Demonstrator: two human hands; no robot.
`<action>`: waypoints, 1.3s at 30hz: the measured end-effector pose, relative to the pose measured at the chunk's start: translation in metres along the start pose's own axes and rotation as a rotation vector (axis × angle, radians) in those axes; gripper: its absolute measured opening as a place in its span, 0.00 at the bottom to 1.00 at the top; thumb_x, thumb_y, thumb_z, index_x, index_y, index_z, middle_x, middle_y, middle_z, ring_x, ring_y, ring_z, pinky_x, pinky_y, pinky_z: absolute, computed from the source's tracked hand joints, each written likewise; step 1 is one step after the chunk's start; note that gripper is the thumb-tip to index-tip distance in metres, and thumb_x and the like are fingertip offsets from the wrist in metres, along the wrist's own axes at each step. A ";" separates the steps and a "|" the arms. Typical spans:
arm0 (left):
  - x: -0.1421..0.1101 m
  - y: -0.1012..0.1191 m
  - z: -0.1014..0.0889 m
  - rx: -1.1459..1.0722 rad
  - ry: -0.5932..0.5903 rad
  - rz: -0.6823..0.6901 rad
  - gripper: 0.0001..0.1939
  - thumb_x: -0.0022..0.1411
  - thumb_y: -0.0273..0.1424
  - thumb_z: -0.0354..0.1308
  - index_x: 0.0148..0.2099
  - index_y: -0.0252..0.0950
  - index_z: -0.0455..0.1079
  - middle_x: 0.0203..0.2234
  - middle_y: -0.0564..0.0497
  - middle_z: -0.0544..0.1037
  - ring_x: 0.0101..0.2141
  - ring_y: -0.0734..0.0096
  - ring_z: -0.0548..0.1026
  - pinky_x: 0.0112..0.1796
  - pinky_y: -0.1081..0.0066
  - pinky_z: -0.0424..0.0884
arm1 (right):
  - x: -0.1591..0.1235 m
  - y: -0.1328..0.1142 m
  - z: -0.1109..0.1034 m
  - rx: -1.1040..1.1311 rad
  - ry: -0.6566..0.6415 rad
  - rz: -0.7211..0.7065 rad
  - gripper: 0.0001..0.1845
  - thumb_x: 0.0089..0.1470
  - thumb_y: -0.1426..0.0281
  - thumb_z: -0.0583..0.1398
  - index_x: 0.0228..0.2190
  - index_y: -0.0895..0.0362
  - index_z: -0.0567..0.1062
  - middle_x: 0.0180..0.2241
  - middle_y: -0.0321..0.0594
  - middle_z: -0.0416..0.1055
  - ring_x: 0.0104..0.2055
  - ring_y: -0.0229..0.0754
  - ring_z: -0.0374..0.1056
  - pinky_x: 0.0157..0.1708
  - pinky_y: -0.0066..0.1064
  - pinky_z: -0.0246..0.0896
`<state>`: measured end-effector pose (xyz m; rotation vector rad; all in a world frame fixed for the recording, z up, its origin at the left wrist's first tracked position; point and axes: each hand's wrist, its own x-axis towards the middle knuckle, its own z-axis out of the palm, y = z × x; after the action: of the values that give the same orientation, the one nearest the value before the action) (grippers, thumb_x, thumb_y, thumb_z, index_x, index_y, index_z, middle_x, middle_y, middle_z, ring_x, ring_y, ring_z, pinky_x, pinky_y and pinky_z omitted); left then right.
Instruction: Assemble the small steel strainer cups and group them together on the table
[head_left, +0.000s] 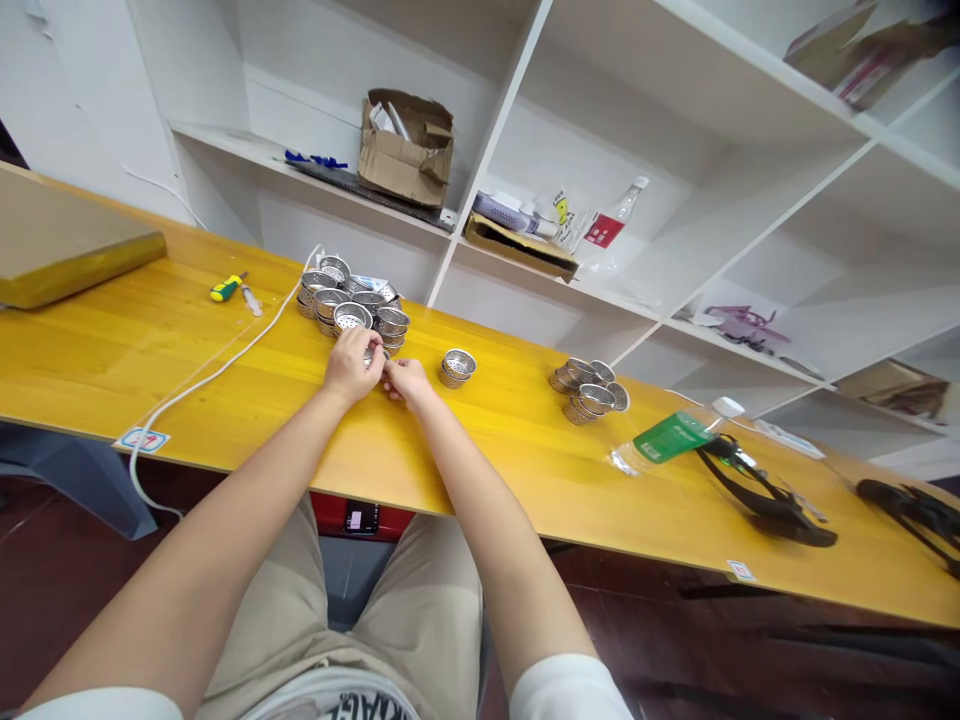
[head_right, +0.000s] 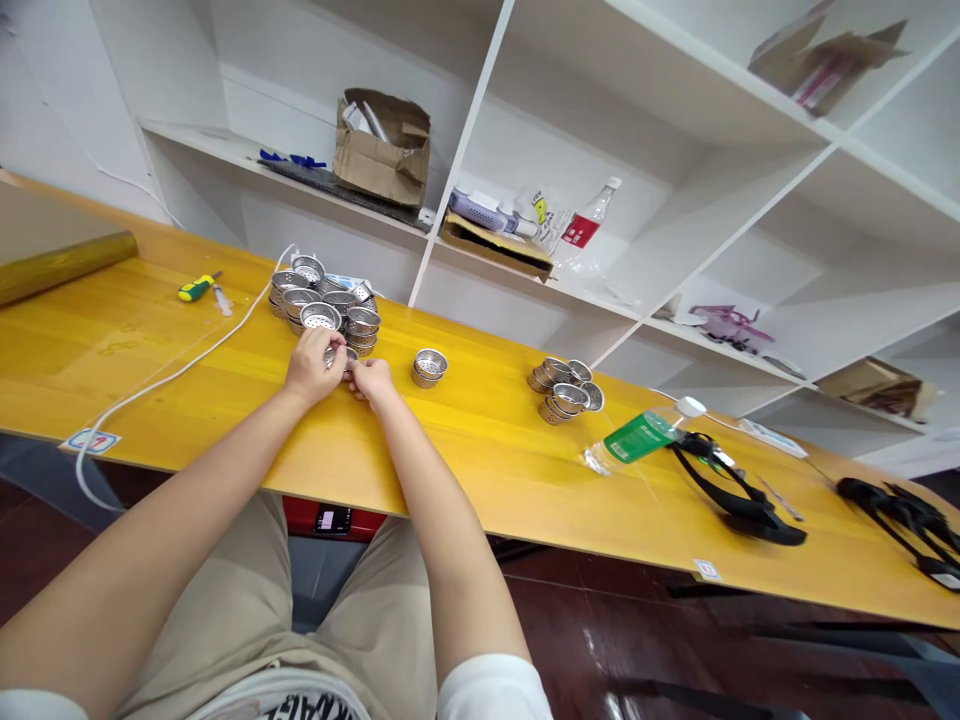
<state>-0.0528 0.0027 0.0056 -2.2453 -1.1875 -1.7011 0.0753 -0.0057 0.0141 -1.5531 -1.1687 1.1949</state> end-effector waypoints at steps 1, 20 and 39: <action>-0.001 -0.001 0.001 -0.001 -0.005 -0.016 0.02 0.63 0.27 0.53 0.38 0.39 0.66 0.32 0.46 0.74 0.39 0.57 0.72 0.45 0.60 0.70 | 0.003 0.002 0.001 -0.001 0.005 0.013 0.15 0.61 0.66 0.63 0.24 0.56 0.69 0.23 0.37 0.75 0.16 0.32 0.63 0.14 0.23 0.54; -0.009 0.002 0.008 -0.011 -0.346 -0.231 0.06 0.63 0.29 0.55 0.41 0.39 0.72 0.33 0.49 0.80 0.34 0.62 0.76 0.36 0.65 0.69 | 0.009 0.047 -0.106 -0.743 0.726 -0.451 0.20 0.50 0.57 0.68 0.40 0.56 0.76 0.61 0.59 0.65 0.63 0.64 0.59 0.61 0.60 0.54; -0.007 -0.006 0.017 0.134 -0.289 -0.058 0.31 0.57 0.41 0.71 0.59 0.40 0.66 0.59 0.40 0.69 0.59 0.46 0.65 0.60 0.51 0.60 | 0.003 0.040 -0.075 -0.501 0.680 -0.898 0.15 0.54 0.60 0.68 0.27 0.53 0.69 0.52 0.52 0.71 0.58 0.51 0.67 0.61 0.44 0.60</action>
<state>-0.0440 0.0114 -0.0088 -2.4526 -1.3890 -1.2996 0.1557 -0.0168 -0.0098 -1.3255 -1.4699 -0.2227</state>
